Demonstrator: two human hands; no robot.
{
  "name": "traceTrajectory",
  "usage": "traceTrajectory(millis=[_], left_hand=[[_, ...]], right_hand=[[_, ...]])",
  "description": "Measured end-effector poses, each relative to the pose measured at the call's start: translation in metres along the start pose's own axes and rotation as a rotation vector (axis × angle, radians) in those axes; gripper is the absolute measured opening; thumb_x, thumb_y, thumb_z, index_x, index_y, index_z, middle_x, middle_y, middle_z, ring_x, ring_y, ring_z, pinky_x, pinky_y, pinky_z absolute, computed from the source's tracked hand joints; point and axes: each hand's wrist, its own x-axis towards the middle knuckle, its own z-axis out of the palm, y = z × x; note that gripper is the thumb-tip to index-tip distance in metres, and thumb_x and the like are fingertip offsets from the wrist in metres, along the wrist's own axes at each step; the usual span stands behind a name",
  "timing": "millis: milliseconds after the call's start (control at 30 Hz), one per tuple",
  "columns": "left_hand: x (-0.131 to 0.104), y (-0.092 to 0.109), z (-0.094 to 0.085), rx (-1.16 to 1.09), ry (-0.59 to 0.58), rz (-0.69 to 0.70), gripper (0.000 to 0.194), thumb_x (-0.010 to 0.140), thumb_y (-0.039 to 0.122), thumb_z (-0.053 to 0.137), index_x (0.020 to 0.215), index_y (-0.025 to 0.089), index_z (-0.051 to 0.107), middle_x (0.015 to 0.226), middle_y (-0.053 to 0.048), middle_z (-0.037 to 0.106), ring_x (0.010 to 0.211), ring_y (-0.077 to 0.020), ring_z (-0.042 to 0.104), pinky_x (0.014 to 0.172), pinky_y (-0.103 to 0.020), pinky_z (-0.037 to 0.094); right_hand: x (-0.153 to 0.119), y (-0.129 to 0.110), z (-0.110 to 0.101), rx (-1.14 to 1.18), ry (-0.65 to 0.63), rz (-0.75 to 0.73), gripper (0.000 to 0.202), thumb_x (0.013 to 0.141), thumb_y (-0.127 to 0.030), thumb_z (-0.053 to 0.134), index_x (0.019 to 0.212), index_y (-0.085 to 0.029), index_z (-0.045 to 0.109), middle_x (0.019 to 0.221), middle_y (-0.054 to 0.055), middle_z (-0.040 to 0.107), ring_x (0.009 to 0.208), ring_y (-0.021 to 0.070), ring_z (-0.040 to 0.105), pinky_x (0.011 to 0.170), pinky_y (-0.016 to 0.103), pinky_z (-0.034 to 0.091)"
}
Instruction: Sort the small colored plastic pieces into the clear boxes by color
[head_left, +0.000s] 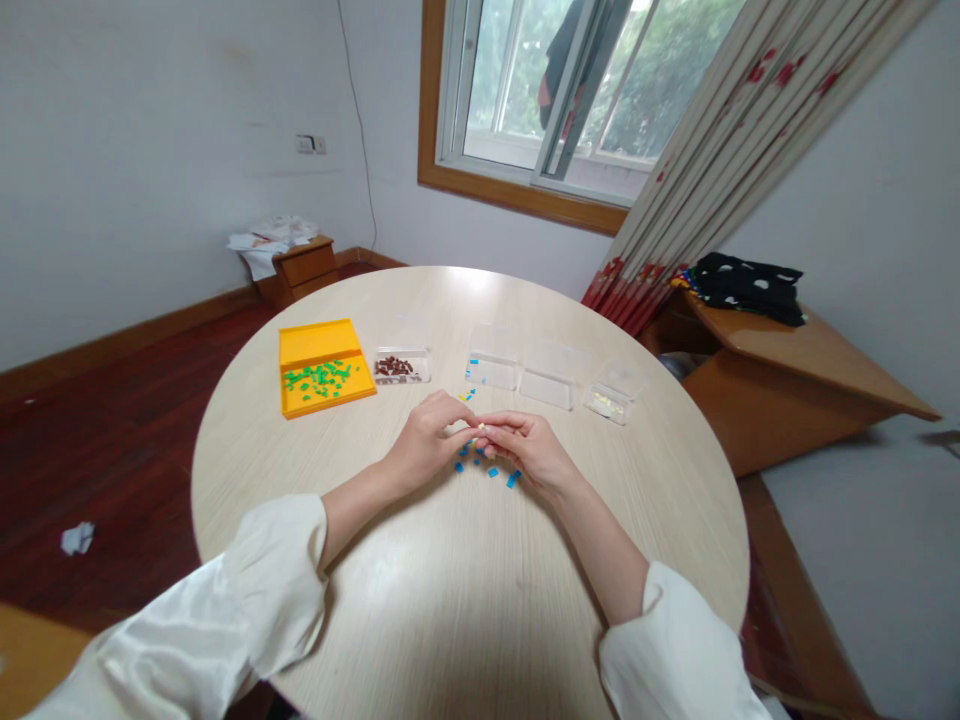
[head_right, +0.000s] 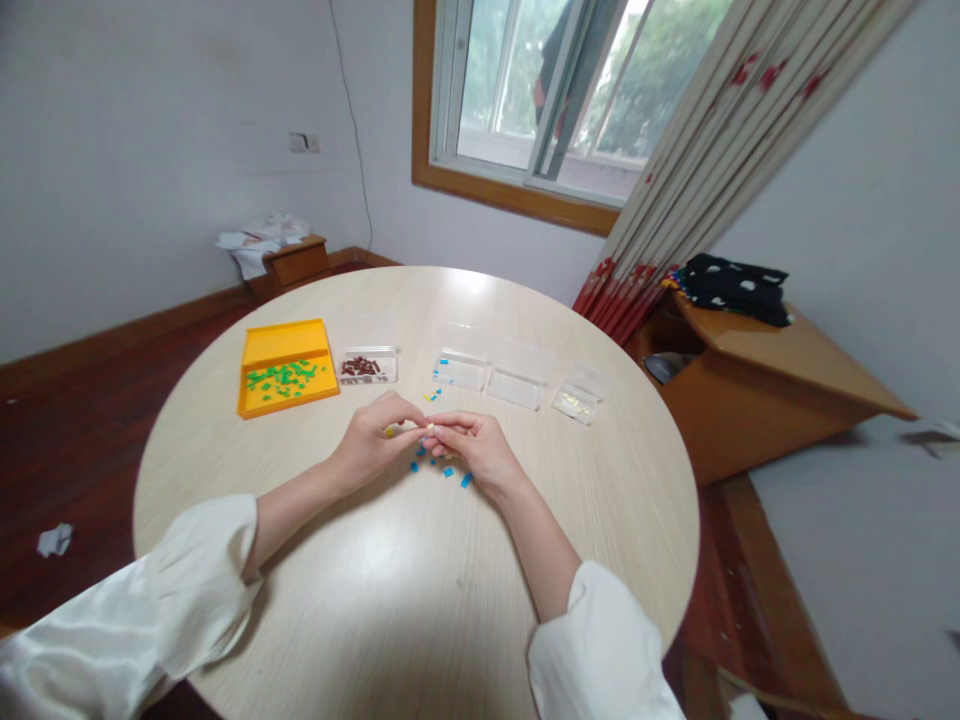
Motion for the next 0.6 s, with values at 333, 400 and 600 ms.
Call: traceTrajectory(millis=[333, 400, 600], left_hand=[[0.000, 0.000, -0.001, -0.051, -0.073, 0.050, 0.010, 0.078, 0.022, 0.064, 0.070, 0.017, 0.064, 0.084, -0.004, 0.061, 0.083, -0.0151, 0.055, 0.074, -0.029, 0.045], [0.000, 0.001, -0.001, -0.066, -0.115, 0.051, 0.010, 0.078, 0.023, 0.065, 0.069, 0.017, 0.064, 0.085, -0.004, 0.060, 0.084, -0.0151, 0.055, 0.075, -0.029, 0.045], [0.001, 0.004, -0.002, -0.068, -0.171, 0.048, 0.014, 0.077, 0.028, 0.066, 0.070, 0.017, 0.061, 0.085, -0.004, 0.061, 0.084, -0.0154, 0.054, 0.076, -0.029, 0.044]], right_hand=[[-0.002, -0.002, -0.012, -0.103, -0.152, 0.070, 0.031, 0.056, -0.036, 0.081, 0.076, -0.014, 0.073, 0.059, 0.000, 0.065, 0.048, 0.0050, 0.053, 0.048, 0.019, 0.041], [-0.003, -0.003, -0.015, -0.143, -0.193, 0.088, 0.031, 0.058, -0.036, 0.080, 0.077, -0.013, 0.072, 0.057, -0.001, 0.063, 0.047, 0.0055, 0.051, 0.046, 0.019, 0.040], [-0.007, -0.006, -0.014, -0.268, -0.290, 0.073, 0.026, 0.063, -0.038, 0.075, 0.071, -0.014, 0.068, 0.055, -0.001, 0.060, 0.047, 0.0071, 0.051, 0.047, 0.020, 0.040]])
